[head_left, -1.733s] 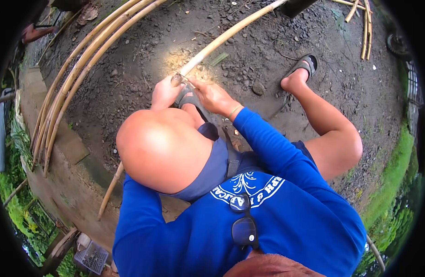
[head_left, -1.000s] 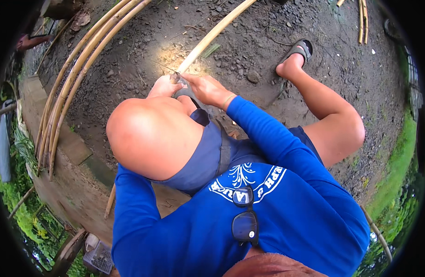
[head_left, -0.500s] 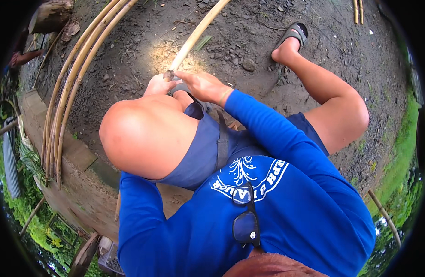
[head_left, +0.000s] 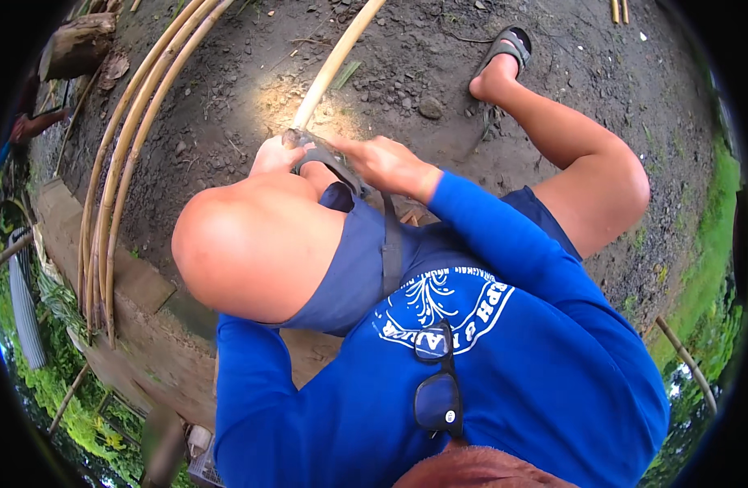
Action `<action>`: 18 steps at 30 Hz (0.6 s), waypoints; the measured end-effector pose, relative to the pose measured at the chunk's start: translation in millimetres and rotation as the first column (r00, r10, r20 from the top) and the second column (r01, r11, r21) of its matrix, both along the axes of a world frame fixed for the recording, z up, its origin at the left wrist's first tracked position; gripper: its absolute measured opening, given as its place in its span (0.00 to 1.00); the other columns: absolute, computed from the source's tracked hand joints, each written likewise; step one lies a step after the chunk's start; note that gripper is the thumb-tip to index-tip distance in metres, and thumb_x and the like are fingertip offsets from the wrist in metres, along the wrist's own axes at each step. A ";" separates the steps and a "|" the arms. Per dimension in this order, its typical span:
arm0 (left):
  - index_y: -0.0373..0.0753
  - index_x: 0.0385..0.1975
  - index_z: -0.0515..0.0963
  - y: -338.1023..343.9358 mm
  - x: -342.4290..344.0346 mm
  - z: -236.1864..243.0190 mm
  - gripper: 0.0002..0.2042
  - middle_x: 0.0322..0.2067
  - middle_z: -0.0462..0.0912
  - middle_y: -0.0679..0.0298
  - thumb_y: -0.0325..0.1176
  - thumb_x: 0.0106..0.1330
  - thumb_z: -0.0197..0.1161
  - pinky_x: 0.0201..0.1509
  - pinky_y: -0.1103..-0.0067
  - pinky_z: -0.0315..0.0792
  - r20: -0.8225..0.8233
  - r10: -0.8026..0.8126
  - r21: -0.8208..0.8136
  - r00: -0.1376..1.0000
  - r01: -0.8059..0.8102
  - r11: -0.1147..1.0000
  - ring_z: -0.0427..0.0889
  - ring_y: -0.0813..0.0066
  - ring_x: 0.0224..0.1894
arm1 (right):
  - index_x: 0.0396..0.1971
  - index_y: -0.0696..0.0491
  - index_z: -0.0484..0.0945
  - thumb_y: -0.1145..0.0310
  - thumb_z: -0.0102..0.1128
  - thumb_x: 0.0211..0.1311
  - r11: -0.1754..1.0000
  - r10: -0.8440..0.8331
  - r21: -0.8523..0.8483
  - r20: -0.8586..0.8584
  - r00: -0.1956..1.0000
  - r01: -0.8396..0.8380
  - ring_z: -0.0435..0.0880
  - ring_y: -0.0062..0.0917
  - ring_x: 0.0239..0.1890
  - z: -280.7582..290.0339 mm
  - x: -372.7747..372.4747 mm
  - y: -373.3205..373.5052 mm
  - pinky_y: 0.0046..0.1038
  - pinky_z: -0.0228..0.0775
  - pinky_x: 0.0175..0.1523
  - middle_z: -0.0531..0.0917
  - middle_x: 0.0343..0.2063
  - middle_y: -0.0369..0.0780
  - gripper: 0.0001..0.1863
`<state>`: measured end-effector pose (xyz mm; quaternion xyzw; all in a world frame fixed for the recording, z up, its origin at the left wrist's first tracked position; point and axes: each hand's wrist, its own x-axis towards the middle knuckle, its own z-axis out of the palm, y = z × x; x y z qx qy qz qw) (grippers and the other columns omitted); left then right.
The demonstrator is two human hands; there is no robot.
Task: The person shaves a bamboo pole with a knife, holding the wood against their leg and repeatedly pulling the blade along the surface to smooth the exterior.
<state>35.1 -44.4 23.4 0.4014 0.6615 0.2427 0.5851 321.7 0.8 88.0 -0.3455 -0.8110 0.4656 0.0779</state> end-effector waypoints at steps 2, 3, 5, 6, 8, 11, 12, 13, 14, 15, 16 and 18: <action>0.32 0.41 0.85 9.3 1.1 -0.3 0.10 0.34 0.88 0.61 0.32 0.66 0.71 0.44 0.70 0.76 -0.036 -0.041 -0.005 0.999 0.041 0.999 0.83 0.74 0.37 | 0.75 0.43 0.73 0.72 0.55 0.73 0.997 -0.021 -0.077 0.083 0.996 0.027 0.85 0.58 0.30 24.7 47.5 -13.0 0.55 0.77 0.38 0.85 0.30 0.58 0.30; 0.32 0.41 0.86 9.6 -2.2 -1.0 0.11 0.34 0.89 0.61 0.32 0.66 0.71 0.45 0.71 0.76 -0.075 -0.089 -0.027 0.993 0.087 0.996 0.83 0.74 0.37 | 0.74 0.43 0.74 0.72 0.55 0.73 0.999 -0.025 -0.042 0.044 0.999 0.027 0.85 0.58 0.30 27.3 49.3 -16.4 0.55 0.77 0.38 0.85 0.30 0.58 0.30; 0.32 0.42 0.86 6.3 -13.9 -2.7 0.11 0.34 0.89 0.61 0.32 0.66 0.71 0.45 0.71 0.77 -0.110 -0.076 -0.047 0.991 0.071 0.996 0.83 0.74 0.37 | 0.73 0.46 0.75 0.71 0.55 0.74 0.999 -0.013 -0.047 0.024 1.000 0.014 0.85 0.58 0.31 34.7 28.9 -15.0 0.54 0.77 0.38 0.85 0.31 0.59 0.28; 0.32 0.42 0.85 6.1 -11.8 -4.1 0.11 0.35 0.89 0.61 0.32 0.66 0.71 0.45 0.71 0.77 -0.124 -0.082 -0.062 0.989 0.075 0.995 0.83 0.74 0.37 | 0.71 0.47 0.76 0.70 0.54 0.74 0.997 -0.006 -0.080 0.060 0.998 0.011 0.85 0.58 0.31 32.6 7.1 -1.3 0.54 0.77 0.38 0.85 0.32 0.59 0.26; 0.31 0.42 0.85 25.4 0.2 10.6 0.10 0.34 0.88 0.61 0.31 0.66 0.70 0.44 0.69 0.76 0.134 0.007 -0.027 0.991 -0.003 1.000 0.83 0.74 0.37 | 0.68 0.50 0.78 0.69 0.54 0.74 0.997 -0.055 0.052 -0.082 0.995 0.059 0.85 0.59 0.32 -23.4 -31.4 19.2 0.53 0.77 0.38 0.85 0.32 0.59 0.24; 0.34 0.42 0.84 28.2 11.0 18.4 0.07 0.34 0.86 0.66 0.29 0.69 0.66 0.44 0.72 0.77 -0.091 -0.129 -0.042 0.987 0.126 0.991 0.82 0.77 0.37 | 0.69 0.49 0.77 0.70 0.54 0.73 0.983 -0.064 0.155 -0.204 0.977 0.096 0.86 0.58 0.32 -49.7 -49.5 21.3 0.55 0.76 0.38 0.85 0.31 0.59 0.25; 0.34 0.42 0.84 9.6 0.2 13.7 0.07 0.34 0.86 0.66 0.29 0.69 0.66 0.44 0.72 0.77 -0.100 -0.101 -0.055 0.990 0.096 0.994 0.82 0.77 0.37 | 0.69 0.49 0.77 0.70 0.54 0.73 0.988 -0.037 0.142 -0.213 0.976 0.069 0.86 0.58 0.32 -27.9 -42.0 8.9 0.55 0.76 0.38 0.85 0.31 0.59 0.25; 0.32 0.42 0.84 0.4 -2.2 7.6 0.08 0.33 0.87 0.65 0.29 0.67 0.68 0.43 0.70 0.76 -0.029 -0.044 -0.073 0.999 0.042 0.996 0.82 0.76 0.37 | 0.69 0.47 0.78 0.69 0.54 0.72 0.999 -0.023 -0.028 -0.059 0.998 0.022 0.87 0.57 0.36 10.5 -17.7 1.4 0.54 0.78 0.42 0.87 0.34 0.57 0.26; 0.31 0.41 0.85 1.1 -2.3 6.4 0.09 0.33 0.87 0.63 0.29 0.66 0.70 0.43 0.69 0.76 0.037 0.005 -0.083 0.999 -0.002 0.997 0.82 0.76 0.36 | 0.69 0.45 0.78 0.69 0.54 0.71 0.982 0.008 -0.189 0.089 0.996 0.009 0.89 0.56 0.40 35.1 4.2 -0.6 0.52 0.80 0.47 0.89 0.37 0.56 0.26; 0.31 0.41 0.85 3.6 -6.0 7.3 0.09 0.33 0.87 0.63 0.29 0.66 0.70 0.43 0.69 0.76 0.028 0.010 -0.079 1.000 -0.008 0.997 0.82 0.76 0.36 | 0.69 0.45 0.78 0.69 0.54 0.71 0.983 0.012 -0.185 0.080 0.997 0.003 0.89 0.56 0.40 39.2 17.8 -3.4 0.52 0.80 0.47 0.89 0.37 0.56 0.26; 0.31 0.41 0.85 5.8 -5.9 4.7 0.09 0.33 0.87 0.63 0.29 0.66 0.70 0.43 0.70 0.76 -0.003 -0.007 -0.072 1.000 0.007 0.997 0.82 0.76 0.37 | 0.69 0.44 0.78 0.67 0.54 0.72 0.989 0.016 -0.148 0.120 0.993 0.002 0.89 0.55 0.39 37.7 31.5 -9.8 0.53 0.80 0.46 0.89 0.36 0.55 0.26; 0.32 0.41 0.85 13.7 3.1 13.0 0.09 0.34 0.87 0.63 0.29 0.66 0.70 0.42 0.70 0.76 -0.027 -0.043 -0.067 0.999 0.041 0.997 0.82 0.77 0.37 | 0.69 0.44 0.78 0.66 0.55 0.72 0.993 -0.001 -0.114 0.167 0.986 0.020 0.89 0.55 0.38 24.4 31.4 -12.5 0.53 0.80 0.44 0.89 0.34 0.54 0.26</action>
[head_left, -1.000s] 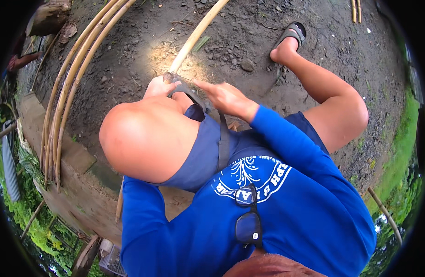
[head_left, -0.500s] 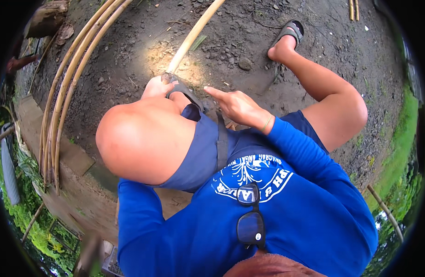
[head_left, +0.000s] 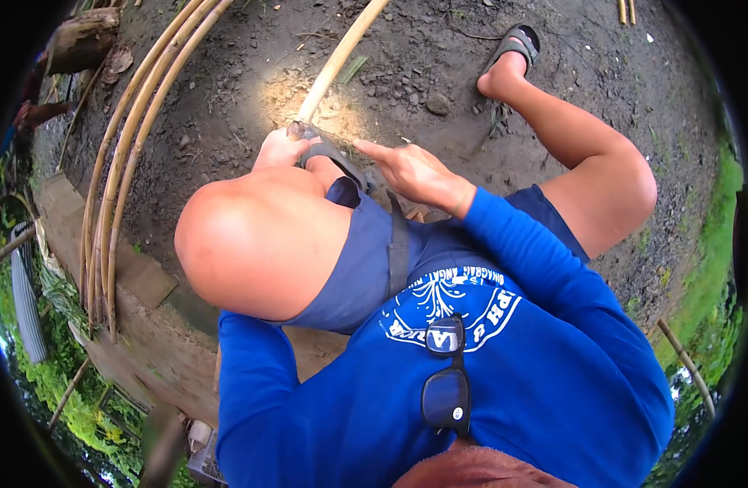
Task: The person shaves a bamboo pole with a knife, holding the wood against their leg and repeatedly pulling the blade along the surface to smooth the exterior.
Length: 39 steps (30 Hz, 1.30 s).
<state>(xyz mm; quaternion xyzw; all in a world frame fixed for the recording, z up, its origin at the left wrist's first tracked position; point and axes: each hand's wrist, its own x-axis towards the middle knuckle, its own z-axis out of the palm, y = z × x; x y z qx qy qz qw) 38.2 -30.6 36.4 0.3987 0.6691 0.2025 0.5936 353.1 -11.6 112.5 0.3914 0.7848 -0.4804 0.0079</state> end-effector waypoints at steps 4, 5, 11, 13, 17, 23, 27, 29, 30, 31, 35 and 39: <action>0.32 0.38 0.84 16.2 4.3 14.3 0.08 0.32 0.86 0.64 0.31 0.66 0.71 0.41 0.71 0.75 -0.006 -0.004 -0.011 1.000 0.003 1.000 0.80 0.77 0.35 | 0.70 0.43 0.77 0.61 0.56 0.74 0.979 -0.017 0.195 -0.224 0.974 0.061 0.89 0.55 0.38 -66.8 -79.9 33.3 0.53 0.80 0.45 0.89 0.34 0.53 0.25; 0.33 0.37 0.84 16.2 -2.1 11.0 0.08 0.31 0.86 0.64 0.31 0.66 0.71 0.41 0.71 0.75 -0.033 -0.017 -0.014 0.999 0.017 1.000 0.80 0.77 0.35 | 0.70 0.42 0.77 0.60 0.56 0.75 0.957 -0.012 0.272 -0.309 0.951 0.101 0.89 0.55 0.37 -74.6 -91.3 35.0 0.53 0.79 0.44 0.89 0.34 0.53 0.25; 0.33 0.38 0.85 -12.2 -13.4 -14.6 0.08 0.32 0.87 0.63 0.32 0.66 0.70 0.41 0.72 0.75 -0.046 -0.015 0.029 0.999 0.016 0.999 0.80 0.77 0.35 | 0.72 0.40 0.76 0.58 0.57 0.76 0.999 -0.032 -0.019 -0.058 0.998 0.031 0.90 0.55 0.39 7.4 -4.4 -5.3 0.52 0.81 0.45 0.90 0.37 0.55 0.27; 0.32 0.38 0.85 -1.2 -1.9 -10.8 0.09 0.32 0.87 0.63 0.32 0.67 0.71 0.40 0.71 0.75 -0.029 -0.011 0.034 1.000 0.012 0.999 0.80 0.76 0.35 | 0.72 0.41 0.76 0.58 0.56 0.76 0.999 -0.046 -0.027 -0.068 0.997 0.044 0.90 0.55 0.40 4.3 -7.4 1.1 0.52 0.81 0.46 0.90 0.38 0.55 0.27; 0.32 0.40 0.85 19.6 10.7 3.6 0.11 0.30 0.87 0.62 0.34 0.68 0.73 0.39 0.70 0.75 -0.016 0.006 -0.013 1.000 -0.006 1.000 0.79 0.75 0.33 | 0.71 0.47 0.77 0.67 0.57 0.68 0.991 -0.028 0.127 -0.158 0.987 0.048 0.90 0.53 0.45 -49.5 -72.1 40.2 0.50 0.79 0.51 0.90 0.42 0.55 0.30; 0.29 0.42 0.85 -13.5 -8.6 -25.2 0.12 0.31 0.87 0.64 0.35 0.71 0.71 0.38 0.70 0.74 0.023 -0.026 0.045 0.999 0.025 0.999 0.79 0.76 0.32 | 0.72 0.41 0.77 0.65 0.57 0.73 0.996 -0.059 -0.065 -0.004 0.998 0.059 0.89 0.54 0.33 13.1 7.2 -6.3 0.51 0.81 0.42 0.88 0.32 0.55 0.28; 0.33 0.42 0.85 3.7 4.7 -12.9 0.08 0.29 0.84 0.66 0.30 0.68 0.71 0.36 0.72 0.72 0.223 0.025 -0.004 0.974 -0.025 1.000 0.79 0.77 0.32 | 0.73 0.43 0.75 0.67 0.55 0.71 0.997 -0.076 -0.032 -0.116 0.990 0.072 0.89 0.54 0.35 8.6 -6.8 6.5 0.53 0.80 0.44 0.90 0.35 0.54 0.30; 0.33 0.42 0.85 5.2 -7.7 -12.2 0.08 0.29 0.84 0.66 0.30 0.68 0.70 0.36 0.72 0.72 0.192 0.019 -0.002 0.981 -0.019 1.000 0.79 0.77 0.31 | 0.73 0.47 0.75 0.70 0.55 0.71 0.989 0.006 0.147 -0.238 0.971 0.030 0.88 0.55 0.37 -34.9 -58.4 23.9 0.51 0.78 0.43 0.87 0.33 0.57 0.30; 0.33 0.42 0.85 2.8 -10.7 -11.2 0.08 0.29 0.84 0.66 0.30 0.68 0.70 0.36 0.73 0.72 0.191 0.023 -0.016 0.981 -0.020 1.000 0.79 0.77 0.31 | 0.73 0.47 0.75 0.70 0.55 0.71 0.989 0.000 0.147 -0.241 0.971 0.036 0.88 0.55 0.37 -49.9 -72.7 28.3 0.51 0.78 0.43 0.87 0.33 0.57 0.30; 0.33 0.42 0.85 1.3 -11.5 -9.4 0.08 0.29 0.84 0.66 0.30 0.68 0.70 0.35 0.73 0.72 0.189 0.026 -0.026 0.982 -0.021 0.999 0.79 0.77 0.31 | 0.72 0.47 0.75 0.69 0.55 0.71 0.988 0.003 0.154 -0.225 0.974 0.032 0.88 0.55 0.38 -60.6 -82.5 27.4 0.51 0.79 0.44 0.88 0.35 0.57 0.29; 0.33 0.42 0.85 -15.5 -19.3 -3.2 0.08 0.29 0.84 0.67 0.30 0.69 0.70 0.35 0.73 0.72 0.179 0.052 -0.046 0.983 -0.045 0.998 0.79 0.78 0.31 | 0.73 0.46 0.75 0.67 0.55 0.72 0.998 -0.040 0.044 -0.183 0.982 0.049 0.88 0.55 0.33 -21.6 -11.5 2.5 0.51 0.80 0.41 0.87 0.32 0.58 0.29; 0.33 0.43 0.84 -15.3 -12.5 0.0 0.08 0.29 0.84 0.67 0.30 0.69 0.70 0.34 0.74 0.72 0.171 0.045 -0.041 0.984 -0.039 0.998 0.78 0.78 0.30 | 0.73 0.42 0.75 0.61 0.57 0.75 0.999 -0.031 -0.045 -0.126 0.992 0.026 0.90 0.53 0.39 4.1 -10.7 10.2 0.52 0.80 0.47 0.89 0.38 0.56 0.28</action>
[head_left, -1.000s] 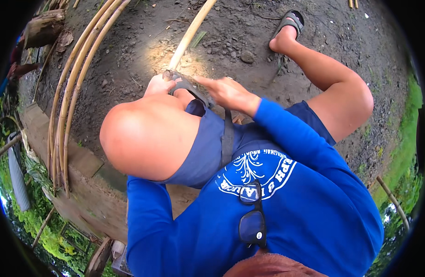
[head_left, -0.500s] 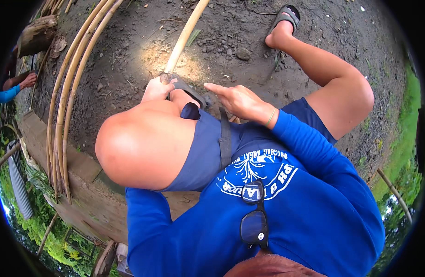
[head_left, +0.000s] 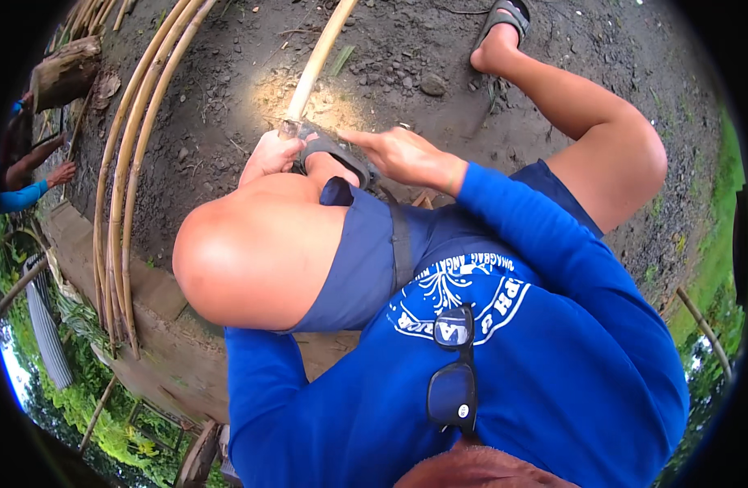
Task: The person shaves a bamboo pole with a knife, holding the wood against their leg and repeatedly pulling the blade along the surface to smooth the exterior.
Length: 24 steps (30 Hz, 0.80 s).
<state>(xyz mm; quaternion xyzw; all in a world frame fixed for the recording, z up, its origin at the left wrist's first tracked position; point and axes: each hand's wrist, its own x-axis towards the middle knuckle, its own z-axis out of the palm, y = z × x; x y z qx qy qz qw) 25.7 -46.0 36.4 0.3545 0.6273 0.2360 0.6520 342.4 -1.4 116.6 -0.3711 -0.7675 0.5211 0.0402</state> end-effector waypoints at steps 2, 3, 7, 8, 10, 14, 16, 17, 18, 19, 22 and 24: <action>0.33 0.43 0.84 6.3 5.0 3.4 0.09 0.29 0.84 0.67 0.30 0.69 0.70 0.34 0.74 0.72 0.022 -0.015 0.001 1.000 0.015 1.000 0.78 0.79 0.30 | 0.73 0.44 0.75 0.63 0.58 0.73 0.994 -0.011 0.112 -0.046 0.999 0.017 0.90 0.54 0.39 -43.1 -48.1 17.8 0.52 0.80 0.47 0.89 0.38 0.58 0.29; 0.33 0.43 0.84 8.2 6.4 3.4 0.09 0.29 0.84 0.67 0.30 0.69 0.70 0.34 0.74 0.72 0.031 -0.015 -0.003 0.999 0.015 1.000 0.78 0.79 0.30 | 0.73 0.45 0.75 0.63 0.58 0.73 0.983 -0.015 0.182 -0.085 0.996 0.031 0.90 0.54 0.38 -62.2 -65.0 23.5 0.52 0.80 0.47 0.89 0.37 0.58 0.29; 0.33 0.43 0.84 -11.8 -5.2 2.2 0.09 0.29 0.84 0.67 0.30 0.69 0.70 0.34 0.75 0.71 0.017 0.018 -0.024 1.000 -0.017 1.000 0.78 0.80 0.30 | 0.74 0.45 0.74 0.67 0.55 0.75 0.974 -0.013 0.218 -0.238 0.971 0.066 0.88 0.56 0.33 -59.1 -45.8 -0.1 0.51 0.80 0.41 0.88 0.33 0.57 0.28; 0.33 0.43 0.84 -14.5 -7.2 1.1 0.09 0.29 0.84 0.68 0.30 0.69 0.70 0.33 0.75 0.71 0.005 0.021 -0.028 1.000 -0.021 0.999 0.78 0.80 0.30 | 0.73 0.44 0.74 0.66 0.56 0.74 0.990 -0.026 0.134 -0.116 0.993 0.041 0.88 0.55 0.35 -46.4 -11.1 -10.9 0.51 0.80 0.43 0.89 0.35 0.57 0.28; 0.33 0.43 0.84 -7.4 -2.0 0.2 0.09 0.28 0.84 0.68 0.30 0.69 0.70 0.33 0.75 0.71 -0.004 0.004 -0.025 1.000 -0.004 1.000 0.78 0.80 0.29 | 0.73 0.43 0.75 0.64 0.57 0.73 0.998 -0.039 0.043 0.013 0.999 0.039 0.89 0.54 0.36 -25.3 12.5 -7.5 0.51 0.81 0.44 0.89 0.36 0.56 0.28; 0.33 0.44 0.84 11.1 0.7 4.8 0.09 0.28 0.83 0.68 0.30 0.69 0.70 0.33 0.76 0.71 0.026 -0.004 -0.009 1.000 0.004 1.000 0.77 0.81 0.29 | 0.74 0.46 0.74 0.67 0.54 0.75 0.994 -0.027 0.100 -0.101 0.995 0.037 0.88 0.57 0.39 -47.6 -52.0 7.9 0.52 0.79 0.46 0.87 0.37 0.59 0.28; 0.33 0.44 0.84 27.3 4.1 7.2 0.09 0.28 0.83 0.68 0.30 0.69 0.70 0.32 0.76 0.71 0.046 -0.015 0.000 0.999 0.015 1.000 0.77 0.81 0.29 | 0.74 0.46 0.74 0.67 0.54 0.74 0.989 -0.021 0.142 -0.109 0.994 0.037 0.88 0.56 0.39 -68.6 -84.5 27.5 0.52 0.79 0.46 0.87 0.37 0.58 0.28; 0.33 0.44 0.84 34.1 9.0 8.1 0.09 0.28 0.83 0.68 0.30 0.70 0.70 0.32 0.76 0.71 0.059 -0.030 0.004 0.998 0.030 1.000 0.77 0.81 0.29 | 0.73 0.46 0.74 0.67 0.54 0.74 0.984 -0.022 0.172 -0.102 0.994 0.040 0.88 0.56 0.40 -75.7 -86.9 31.5 0.52 0.79 0.47 0.87 0.37 0.58 0.28; 0.33 0.44 0.84 24.4 3.3 6.7 0.09 0.28 0.83 0.68 0.30 0.70 0.70 0.32 0.76 0.71 0.054 -0.005 0.001 0.999 0.005 1.000 0.77 0.81 0.28 | 0.73 0.45 0.75 0.68 0.55 0.73 0.976 0.010 0.215 -0.156 0.988 0.024 0.88 0.55 0.38 -72.8 -84.9 28.7 0.52 0.79 0.45 0.88 0.37 0.58 0.28; 0.33 0.44 0.84 6.9 -4.5 7.9 0.09 0.28 0.83 0.68 0.30 0.70 0.70 0.32 0.76 0.71 0.046 0.007 -0.013 0.999 -0.006 1.000 0.77 0.81 0.28 | 0.73 0.45 0.75 0.69 0.55 0.73 0.986 0.009 0.168 -0.133 0.991 0.014 0.88 0.55 0.37 -68.2 -70.4 11.8 0.52 0.79 0.44 0.88 0.37 0.57 0.28; 0.33 0.44 0.84 -9.4 -3.4 3.6 0.09 0.28 0.83 0.69 0.31 0.70 0.70 0.32 0.77 0.71 0.014 0.007 -0.033 1.000 -0.007 0.999 0.77 0.82 0.28 | 0.74 0.37 0.74 0.61 0.55 0.76 1.000 0.004 0.014 0.068 0.998 -0.005 0.91 0.52 0.37 -27.1 -2.1 -10.1 0.51 0.82 0.44 0.91 0.38 0.53 0.27; 0.34 0.45 0.84 -1.0 -4.1 2.6 0.09 0.28 0.83 0.69 0.31 0.70 0.70 0.31 0.77 0.71 0.022 0.004 -0.022 1.000 -0.004 1.000 0.76 0.82 0.28 | 0.75 0.37 0.73 0.64 0.56 0.74 1.000 -0.004 0.031 0.009 1.000 0.004 0.91 0.53 0.37 -16.3 5.5 -5.7 0.51 0.83 0.44 0.90 0.37 0.53 0.29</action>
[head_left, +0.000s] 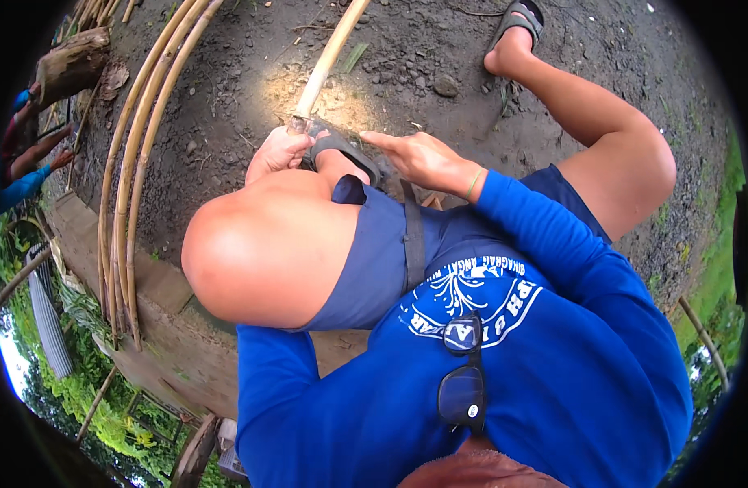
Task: The person shaves a bamboo pole with a knife, holding the wood against their leg and repeatedly pulling the blade along the surface to smooth the exterior.
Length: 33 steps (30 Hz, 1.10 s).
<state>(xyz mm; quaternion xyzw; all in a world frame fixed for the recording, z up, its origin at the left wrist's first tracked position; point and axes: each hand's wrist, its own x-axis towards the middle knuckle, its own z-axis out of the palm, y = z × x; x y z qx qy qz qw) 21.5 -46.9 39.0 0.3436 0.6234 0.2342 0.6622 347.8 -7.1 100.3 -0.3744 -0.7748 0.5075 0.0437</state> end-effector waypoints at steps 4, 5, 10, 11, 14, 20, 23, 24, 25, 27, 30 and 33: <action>0.34 0.45 0.83 25.0 4.6 5.1 0.09 0.28 0.83 0.69 0.31 0.70 0.70 0.31 0.77 0.70 0.045 -0.014 0.004 0.999 0.014 1.000 0.76 0.83 0.27 | 0.74 0.43 0.74 0.68 0.55 0.75 0.998 -0.011 0.064 -0.151 0.989 0.021 0.88 0.57 0.37 -51.3 -79.3 26.1 0.52 0.81 0.44 0.87 0.39 0.59 0.28; 0.34 0.45 0.83 24.9 4.9 6.0 0.09 0.28 0.83 0.69 0.31 0.70 0.70 0.31 0.78 0.70 0.055 -0.022 -0.006 0.998 0.023 1.000 0.76 0.83 0.27 | 0.74 0.43 0.74 0.68 0.55 0.75 0.997 -0.024 0.063 -0.149 0.989 0.034 0.88 0.57 0.37 -54.4 -83.6 30.1 0.52 0.81 0.44 0.87 0.39 0.59 0.28; 0.34 0.45 0.83 -7.9 -2.8 -1.7 0.09 0.27 0.82 0.70 0.31 0.70 0.70 0.30 0.78 0.70 0.031 0.004 -0.040 1.000 -0.003 0.999 0.76 0.84 0.27 | 0.73 0.41 0.75 0.61 0.60 0.73 1.000 -0.012 0.007 -0.066 0.998 0.013 0.90 0.54 0.39 -34.7 -17.3 3.2 0.49 0.82 0.47 0.90 0.39 0.56 0.29; 0.34 0.45 0.83 -14.9 -2.5 1.8 0.09 0.27 0.82 0.70 0.31 0.70 0.70 0.30 0.78 0.70 0.028 0.003 -0.055 1.000 -0.001 0.998 0.76 0.84 0.27 | 0.74 0.41 0.74 0.60 0.59 0.74 1.000 -0.019 -0.012 -0.022 1.000 0.019 0.90 0.54 0.37 -23.3 -1.0 -8.7 0.49 0.82 0.46 0.90 0.38 0.56 0.29; 0.34 0.46 0.83 -6.7 4.6 4.0 0.10 0.27 0.82 0.70 0.31 0.70 0.70 0.29 0.79 0.70 0.068 -0.005 -0.058 0.998 0.009 0.998 0.75 0.84 0.26 | 0.74 0.42 0.75 0.62 0.56 0.77 0.998 -0.062 -0.023 -0.098 0.993 0.060 0.89 0.54 0.35 -12.3 -12.3 -0.1 0.52 0.80 0.43 0.89 0.39 0.56 0.27; 0.34 0.46 0.83 -9.2 1.0 3.8 0.10 0.27 0.82 0.70 0.31 0.71 0.69 0.29 0.80 0.70 0.143 0.024 -0.101 0.989 -0.010 0.995 0.75 0.85 0.26 | 0.74 0.45 0.73 0.64 0.56 0.76 0.986 0.042 0.166 -0.151 0.988 -0.016 0.88 0.55 0.35 -57.0 -78.0 23.4 0.52 0.79 0.41 0.89 0.39 0.55 0.28; 0.34 0.46 0.83 -18.5 -11.1 -0.7 0.10 0.27 0.82 0.71 0.31 0.71 0.69 0.28 0.80 0.70 0.100 0.047 -0.113 0.994 -0.036 0.993 0.75 0.86 0.25 | 0.74 0.45 0.74 0.65 0.55 0.76 0.997 -0.021 0.065 -0.138 0.990 0.030 0.88 0.55 0.35 -28.2 -15.6 -6.0 0.52 0.79 0.42 0.88 0.38 0.56 0.28; 0.34 0.46 0.83 -17.4 -9.4 -0.4 0.10 0.27 0.82 0.71 0.31 0.71 0.69 0.28 0.80 0.70 0.098 0.045 -0.112 0.994 -0.034 0.993 0.74 0.86 0.25 | 0.74 0.45 0.74 0.65 0.55 0.76 0.998 -0.018 0.064 -0.133 0.991 0.026 0.88 0.55 0.35 -20.8 -7.9 -5.3 0.52 0.79 0.42 0.88 0.38 0.56 0.28; 0.34 0.47 0.83 -15.5 -7.9 -0.5 0.10 0.27 0.82 0.71 0.31 0.71 0.69 0.28 0.80 0.69 0.099 0.039 -0.107 0.994 -0.028 0.994 0.74 0.86 0.25 | 0.74 0.43 0.74 0.66 0.56 0.74 0.999 -0.010 0.038 -0.078 0.997 0.012 0.89 0.55 0.39 -14.3 -3.1 -4.2 0.50 0.81 0.45 0.89 0.39 0.55 0.28; 0.34 0.47 0.83 -7.5 -0.4 1.6 0.10 0.27 0.82 0.71 0.31 0.71 0.69 0.28 0.80 0.69 0.114 0.019 -0.099 0.993 -0.008 0.995 0.74 0.87 0.25 | 0.73 0.42 0.75 0.67 0.56 0.73 1.000 -0.017 0.021 -0.023 1.000 0.017 0.89 0.55 0.42 -20.7 -12.8 2.2 0.49 0.82 0.48 0.90 0.41 0.54 0.28; 0.34 0.47 0.83 -3.7 1.5 2.9 0.10 0.27 0.81 0.71 0.31 0.71 0.69 0.27 0.81 0.69 0.143 0.012 -0.115 0.990 0.005 0.993 0.74 0.87 0.25 | 0.75 0.43 0.74 0.69 0.57 0.74 0.982 0.000 0.187 -0.191 0.982 0.036 0.87 0.55 0.34 -61.4 -66.1 28.8 0.52 0.78 0.40 0.88 0.34 0.56 0.30; 0.34 0.47 0.82 3.0 -6.5 -2.2 0.10 0.26 0.81 0.71 0.31 0.71 0.69 0.27 0.81 0.69 0.159 0.039 -0.113 0.987 -0.021 0.993 0.74 0.87 0.24 | 0.75 0.43 0.73 0.71 0.58 0.73 0.985 0.046 0.169 -0.150 0.988 -0.020 0.87 0.54 0.32 -57.9 -70.1 22.3 0.52 0.78 0.39 0.87 0.33 0.57 0.31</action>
